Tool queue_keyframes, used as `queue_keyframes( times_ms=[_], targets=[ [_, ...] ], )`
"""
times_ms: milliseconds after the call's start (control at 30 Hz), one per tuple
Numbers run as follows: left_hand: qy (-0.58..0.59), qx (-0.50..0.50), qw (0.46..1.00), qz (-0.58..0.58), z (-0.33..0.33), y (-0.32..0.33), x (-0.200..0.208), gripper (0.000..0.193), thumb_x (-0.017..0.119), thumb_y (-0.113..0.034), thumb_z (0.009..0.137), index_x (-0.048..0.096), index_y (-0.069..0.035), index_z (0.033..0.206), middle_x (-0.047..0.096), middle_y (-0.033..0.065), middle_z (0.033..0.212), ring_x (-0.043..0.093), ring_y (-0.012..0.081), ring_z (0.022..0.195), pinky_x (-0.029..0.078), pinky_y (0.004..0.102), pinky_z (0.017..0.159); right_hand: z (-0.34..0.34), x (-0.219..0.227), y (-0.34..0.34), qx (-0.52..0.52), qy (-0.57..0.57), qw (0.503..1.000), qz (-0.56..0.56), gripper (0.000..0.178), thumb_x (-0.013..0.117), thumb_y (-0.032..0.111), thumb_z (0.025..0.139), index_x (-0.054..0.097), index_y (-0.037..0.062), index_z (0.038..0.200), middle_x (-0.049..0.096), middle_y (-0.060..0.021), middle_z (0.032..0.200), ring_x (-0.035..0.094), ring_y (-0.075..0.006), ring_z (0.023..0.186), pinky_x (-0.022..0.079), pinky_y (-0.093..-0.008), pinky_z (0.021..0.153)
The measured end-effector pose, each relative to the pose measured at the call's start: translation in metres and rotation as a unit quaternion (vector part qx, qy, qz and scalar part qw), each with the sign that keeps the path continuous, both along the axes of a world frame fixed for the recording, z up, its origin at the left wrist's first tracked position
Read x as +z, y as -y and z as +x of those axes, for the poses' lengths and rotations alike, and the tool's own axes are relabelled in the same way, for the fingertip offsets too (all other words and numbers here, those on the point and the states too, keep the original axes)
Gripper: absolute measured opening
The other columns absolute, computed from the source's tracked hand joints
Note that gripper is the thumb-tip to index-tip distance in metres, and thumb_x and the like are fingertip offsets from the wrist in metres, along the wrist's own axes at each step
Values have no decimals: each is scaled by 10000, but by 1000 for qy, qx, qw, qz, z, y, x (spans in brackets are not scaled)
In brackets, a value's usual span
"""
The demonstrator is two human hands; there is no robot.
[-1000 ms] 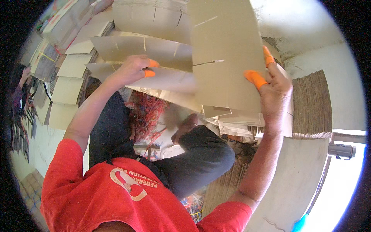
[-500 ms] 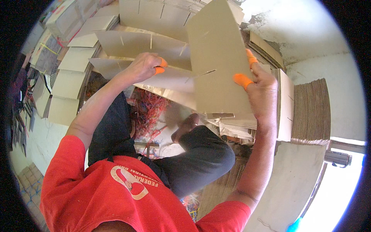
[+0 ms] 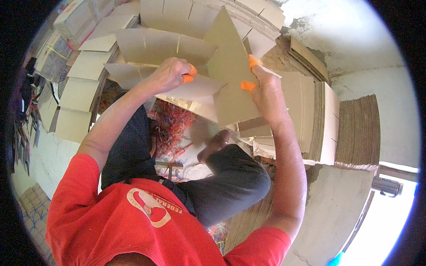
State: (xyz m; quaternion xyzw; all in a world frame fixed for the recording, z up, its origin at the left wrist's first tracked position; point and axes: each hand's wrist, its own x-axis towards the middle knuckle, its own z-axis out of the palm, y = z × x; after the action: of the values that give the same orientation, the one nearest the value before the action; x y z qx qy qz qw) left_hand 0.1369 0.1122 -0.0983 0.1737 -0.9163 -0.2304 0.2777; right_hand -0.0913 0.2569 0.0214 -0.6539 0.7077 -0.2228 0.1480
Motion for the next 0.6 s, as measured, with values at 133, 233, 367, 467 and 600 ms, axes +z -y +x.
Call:
queue_keyframes(
  times_ms=[133,233,367,467,600],
  targets=[
    [-7,-5,1000,-5,-1,2,1,136,709,-76,738,697,-29,864,625,163,739,623,354,725,489,450,651,-4,6,10,56,12,998,-7,467,685,5,824,510,-83,1248,507,-169,1397,560,-125,1122,477,-287,883],
    [1,8,1000,-3,-1,2,0,133,709,-76,739,698,-29,863,630,168,751,626,356,737,491,449,663,4,-8,14,83,-28,995,46,477,676,25,830,506,-64,1267,517,-218,1361,597,-229,1147,490,-343,901],
    [9,9,1000,11,-7,0,4,137,715,-83,742,698,-27,865,634,170,765,630,354,762,493,447,682,24,-42,6,84,-115,975,169,375,660,211,848,589,-7,1144,673,-226,964,645,-424,876,525,-446,775],
    [14,16,1000,12,0,2,0,158,729,-104,743,694,-25,875,638,160,777,630,349,771,493,443,693,48,-20,0,20,-234,942,238,395,643,92,862,562,17,1240,674,-198,1012,635,-415,906,529,-463,770],
    [19,25,999,22,2,-2,9,204,744,-121,741,689,-26,912,646,148,813,633,330,771,498,425,690,-33,-44,-50,-151,-258,944,-141,395,609,254,906,559,76,1255,678,-126,994,654,-349,848,533,-480,697]
  ],
)
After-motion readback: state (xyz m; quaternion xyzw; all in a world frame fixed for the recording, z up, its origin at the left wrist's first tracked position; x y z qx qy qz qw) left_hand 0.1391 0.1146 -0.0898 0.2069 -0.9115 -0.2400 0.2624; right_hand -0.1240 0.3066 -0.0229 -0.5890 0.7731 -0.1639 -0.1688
